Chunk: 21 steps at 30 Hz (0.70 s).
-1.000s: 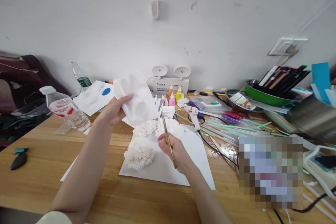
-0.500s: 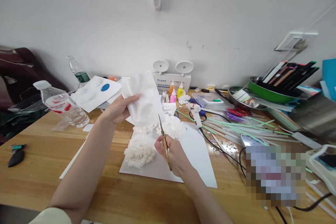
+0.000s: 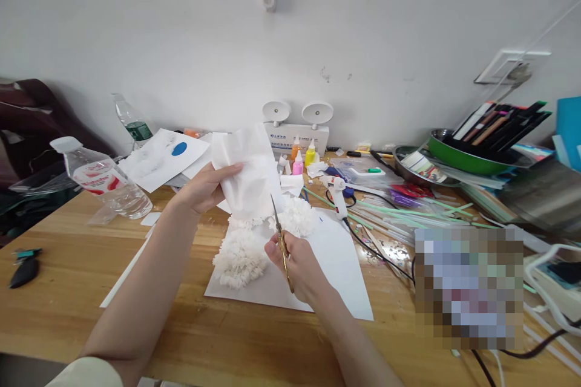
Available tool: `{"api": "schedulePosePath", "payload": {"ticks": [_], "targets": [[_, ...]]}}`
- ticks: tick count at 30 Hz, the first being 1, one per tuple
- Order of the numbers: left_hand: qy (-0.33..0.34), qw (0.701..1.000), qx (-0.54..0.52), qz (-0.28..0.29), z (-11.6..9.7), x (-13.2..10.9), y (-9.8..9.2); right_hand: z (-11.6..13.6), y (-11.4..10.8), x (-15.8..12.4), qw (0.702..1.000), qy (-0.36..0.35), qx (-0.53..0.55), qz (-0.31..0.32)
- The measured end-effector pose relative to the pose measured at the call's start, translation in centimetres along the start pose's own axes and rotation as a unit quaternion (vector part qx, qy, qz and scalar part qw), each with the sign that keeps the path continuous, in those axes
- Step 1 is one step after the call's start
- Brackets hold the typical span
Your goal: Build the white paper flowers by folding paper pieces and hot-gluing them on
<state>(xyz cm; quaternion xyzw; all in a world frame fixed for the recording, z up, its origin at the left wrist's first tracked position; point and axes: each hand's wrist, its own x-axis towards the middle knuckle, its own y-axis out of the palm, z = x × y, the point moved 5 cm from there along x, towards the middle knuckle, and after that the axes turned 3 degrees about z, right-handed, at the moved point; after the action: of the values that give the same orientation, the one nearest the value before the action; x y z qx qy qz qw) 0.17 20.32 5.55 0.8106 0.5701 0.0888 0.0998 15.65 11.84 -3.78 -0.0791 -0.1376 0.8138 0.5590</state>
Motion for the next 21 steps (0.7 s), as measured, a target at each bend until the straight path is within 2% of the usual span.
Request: {"api": "schedulePosePath", "payload": {"ticks": [6,12,21], "targets": [[0.002,1.000,0.004,-0.007,-0.14,-0.02,-0.26,-0.01,0.13,-0.05,1.000,-0.004,0.015,0.007],[0.002,1.000,0.005,0.000,-0.07,0.08,-0.30,0.07,0.50,0.04,0.997,0.015,0.077,0.014],[0.000,1.000,-0.001,-0.005,-0.11,0.08,-0.53,0.56,0.57,0.23,0.993,0.019,0.119,-0.008]]}}
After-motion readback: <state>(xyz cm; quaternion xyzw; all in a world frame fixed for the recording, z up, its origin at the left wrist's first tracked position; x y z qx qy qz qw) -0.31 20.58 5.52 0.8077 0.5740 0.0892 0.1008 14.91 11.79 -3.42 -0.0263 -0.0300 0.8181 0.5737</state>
